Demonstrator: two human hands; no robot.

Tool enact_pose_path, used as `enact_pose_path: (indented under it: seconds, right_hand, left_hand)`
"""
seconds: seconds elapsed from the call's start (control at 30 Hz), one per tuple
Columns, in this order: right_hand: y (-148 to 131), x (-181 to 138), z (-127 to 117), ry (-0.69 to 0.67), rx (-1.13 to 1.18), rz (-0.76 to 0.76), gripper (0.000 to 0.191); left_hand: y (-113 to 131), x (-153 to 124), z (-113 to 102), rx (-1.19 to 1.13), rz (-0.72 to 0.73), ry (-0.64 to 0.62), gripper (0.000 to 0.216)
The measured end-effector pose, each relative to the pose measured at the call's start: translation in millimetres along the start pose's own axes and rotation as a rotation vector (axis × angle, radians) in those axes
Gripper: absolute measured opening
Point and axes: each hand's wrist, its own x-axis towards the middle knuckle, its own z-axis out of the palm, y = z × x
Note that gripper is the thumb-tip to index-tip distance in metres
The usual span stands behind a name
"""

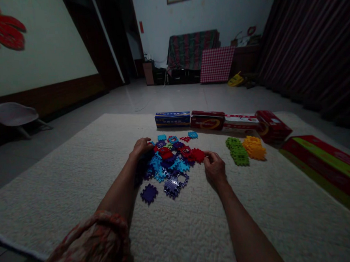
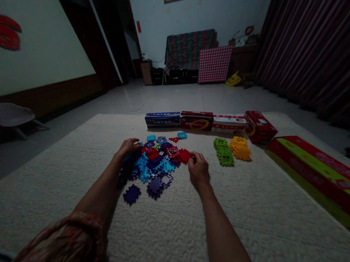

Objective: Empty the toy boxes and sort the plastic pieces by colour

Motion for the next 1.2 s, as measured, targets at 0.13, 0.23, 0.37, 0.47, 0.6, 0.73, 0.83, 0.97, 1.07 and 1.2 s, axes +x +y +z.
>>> enact_pose_path:
  seconds: [0.13, 0.23, 0.37, 0.47, 0.6, 0.73, 0.83, 0.97, 1.07, 1.2]
  right_hand:
    - [-0.6, 0.2, -0.4, -0.007, -0.007, 0.0, 0.031]
    - [-0.5, 0.8, -0.8, -0.008, -0.009, -0.006, 0.031]
    - [0.0, 1.1, -1.0, -0.009, -0.015, -0.01, 0.031]
    - [0.1, 1.2, -0.7, -0.006, -0.016, -0.002, 0.032]
    - [-0.1, 1.3, -0.6, -0.017, -0.021, 0.005, 0.031]
    - [0.1, 1.0, -0.6, -0.01, -0.018, 0.0, 0.031]
    - [-0.5, 0.4, -0.9, -0.009, -0.024, -0.007, 0.03]
    - [-2.0, 0.0, -1.7, -0.02, -0.027, -0.001, 0.03]
    - [-1.8, 0.6, -1.7, -0.014, -0.018, -0.001, 0.03]
    - [-0.6, 1.3, -1.1, -0.013, -0.011, 0.005, 0.029]
  left_hand:
    - [6.8, -11.5, -0.6, -0.18, 0.257, -0.138, 0.043]
    - [17.5, -19.3, -1.5, -0.27, 0.393, -0.348, 0.047]
    - [25.1, -22.5, -1.7, -0.309, 0.401, -0.488, 0.057]
    - [24.2, -21.9, -2.2, -0.306, 0.416, -0.516, 0.057]
    - [22.1, -22.5, -4.1, -0.284, 0.458, -0.503, 0.06]
    - [22.5, -22.9, -2.6, -0.271, 0.433, -0.53, 0.062]
    - [23.5, -22.1, 0.8, -0.284, 0.43, -0.544, 0.067]
    - [23.9, -21.3, 3.1, -0.24, 0.463, -0.52, 0.069]
    - [24.5, -21.6, 0.4, -0.205, 0.455, -0.516, 0.068]
    - [27.9, -24.0, -7.4, -0.222, 0.411, -0.493, 0.06]
